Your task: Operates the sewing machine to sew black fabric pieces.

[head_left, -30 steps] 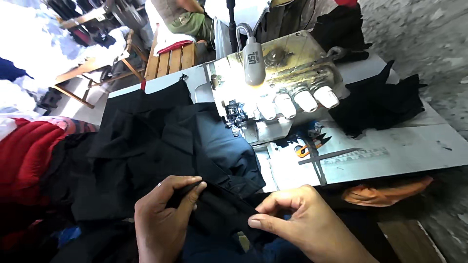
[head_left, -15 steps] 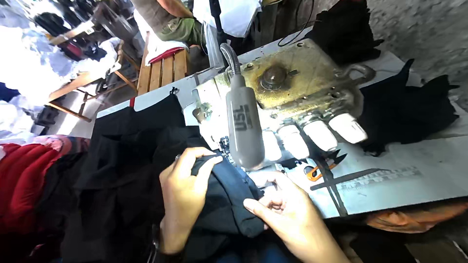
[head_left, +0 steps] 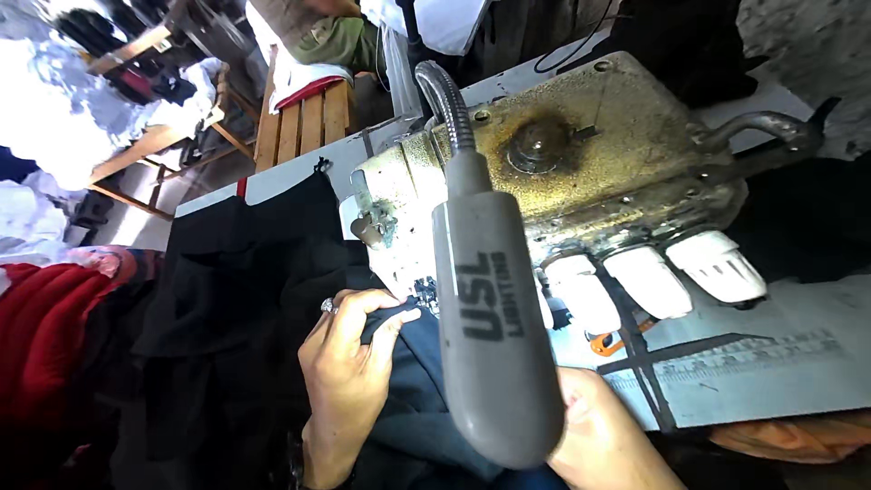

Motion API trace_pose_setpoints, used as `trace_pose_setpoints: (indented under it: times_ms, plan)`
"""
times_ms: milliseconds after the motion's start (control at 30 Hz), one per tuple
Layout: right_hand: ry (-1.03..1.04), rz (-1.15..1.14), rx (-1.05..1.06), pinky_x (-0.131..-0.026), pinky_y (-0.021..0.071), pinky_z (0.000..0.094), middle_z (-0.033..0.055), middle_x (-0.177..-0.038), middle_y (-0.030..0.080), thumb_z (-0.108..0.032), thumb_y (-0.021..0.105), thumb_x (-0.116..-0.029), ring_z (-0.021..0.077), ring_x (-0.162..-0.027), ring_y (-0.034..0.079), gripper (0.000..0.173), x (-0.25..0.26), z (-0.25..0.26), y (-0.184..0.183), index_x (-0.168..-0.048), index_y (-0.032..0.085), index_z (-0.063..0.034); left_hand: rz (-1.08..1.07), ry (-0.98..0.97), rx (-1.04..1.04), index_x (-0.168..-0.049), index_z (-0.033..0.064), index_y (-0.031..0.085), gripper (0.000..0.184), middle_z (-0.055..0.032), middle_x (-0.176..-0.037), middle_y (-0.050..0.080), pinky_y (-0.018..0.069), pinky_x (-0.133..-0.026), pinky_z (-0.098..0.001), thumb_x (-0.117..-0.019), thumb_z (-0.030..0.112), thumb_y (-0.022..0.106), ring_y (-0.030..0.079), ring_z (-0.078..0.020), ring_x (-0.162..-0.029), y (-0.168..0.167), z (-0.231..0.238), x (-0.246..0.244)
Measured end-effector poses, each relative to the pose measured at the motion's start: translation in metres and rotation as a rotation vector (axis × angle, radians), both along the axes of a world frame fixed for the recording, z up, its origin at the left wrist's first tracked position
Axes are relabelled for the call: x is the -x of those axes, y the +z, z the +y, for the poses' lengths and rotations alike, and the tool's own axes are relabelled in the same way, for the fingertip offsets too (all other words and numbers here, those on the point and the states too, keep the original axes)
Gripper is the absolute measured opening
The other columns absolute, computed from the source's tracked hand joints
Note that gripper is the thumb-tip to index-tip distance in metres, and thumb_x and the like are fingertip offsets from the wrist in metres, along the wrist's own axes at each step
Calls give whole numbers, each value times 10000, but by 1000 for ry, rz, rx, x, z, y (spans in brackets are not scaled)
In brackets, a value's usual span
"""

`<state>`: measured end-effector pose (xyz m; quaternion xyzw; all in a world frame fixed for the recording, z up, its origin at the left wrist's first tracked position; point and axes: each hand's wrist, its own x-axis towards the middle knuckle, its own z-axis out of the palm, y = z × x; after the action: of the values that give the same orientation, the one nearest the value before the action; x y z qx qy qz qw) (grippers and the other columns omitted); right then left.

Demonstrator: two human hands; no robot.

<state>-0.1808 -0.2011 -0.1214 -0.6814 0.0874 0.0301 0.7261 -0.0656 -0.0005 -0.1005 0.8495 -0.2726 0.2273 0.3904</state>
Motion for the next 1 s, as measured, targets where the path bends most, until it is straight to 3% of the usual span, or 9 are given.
trace_pose_setpoints:
  times_ms: [133,267,400,500,600,700,800,900,1000]
  plan:
    - [-57,-149,161,-635,425,99,-78,-768,610,-272,804,-853,-65,-730,530,189,-3,1,-11,-818,735,-100,-21,16,-30,-964,67,704,147,6,-937,750,539,-838,-166,-932,205,744,680,-8,-924,-1,0,-1]
    - [16,-178,46,-773,521,114,-43,-967,688,-201,787,-858,-55,-926,620,156,-7,3,-17,-815,672,-106,0,1,-32,-960,87,711,123,10,-965,761,553,-875,-199,-929,201,749,696,-41,-965,-1,3,3]
    - [88,-74,-9,-574,526,141,-33,-838,700,-108,788,-847,-29,-680,623,139,7,10,-16,-823,652,-89,21,-14,-112,-934,98,729,147,-2,-970,759,553,-882,-199,-935,245,746,697,-49,-985,5,10,12]
    - [34,-155,101,-522,434,117,-57,-801,685,-149,795,-829,-56,-655,571,190,15,16,-17,-800,609,-123,68,41,-242,-922,132,756,170,27,-919,746,522,-785,-160,-905,301,750,670,7,-889,18,7,12]
    - [83,-312,197,-581,513,109,-63,-849,676,-167,759,-872,-46,-702,610,171,10,15,-12,-1011,668,-129,145,101,-356,-932,198,744,194,88,-874,706,530,-684,-226,-886,385,765,649,-3,-791,26,3,4]
    - [167,-328,272,-527,458,89,-81,-875,659,-187,707,-889,-65,-631,537,460,4,10,-7,-1348,686,-217,162,169,-438,-968,223,722,223,83,-887,690,531,-670,-345,-895,433,736,655,-76,-796,25,0,2]
    - [185,-220,199,-509,470,124,-63,-810,657,-160,737,-883,-36,-594,543,550,4,7,0,-1423,640,-196,101,232,-372,-988,183,726,269,30,-970,664,452,-880,-475,-966,433,630,619,-161,-966,6,-4,5]
    - [85,-166,146,-504,481,124,-76,-780,640,-145,760,-874,-32,-588,551,584,-3,8,4,-1439,611,-132,88,219,-306,-982,102,712,268,-57,-1048,666,431,-933,-528,-937,352,625,608,-232,-1043,-2,-10,-9]
    - [1,-145,144,-485,474,104,-121,-749,622,-176,775,-839,-53,-562,534,655,-15,9,5,-1454,574,-81,177,203,-311,-1131,64,709,349,-94,-1148,672,391,-943,-566,-864,282,656,593,-256,-1114,3,-14,-25]
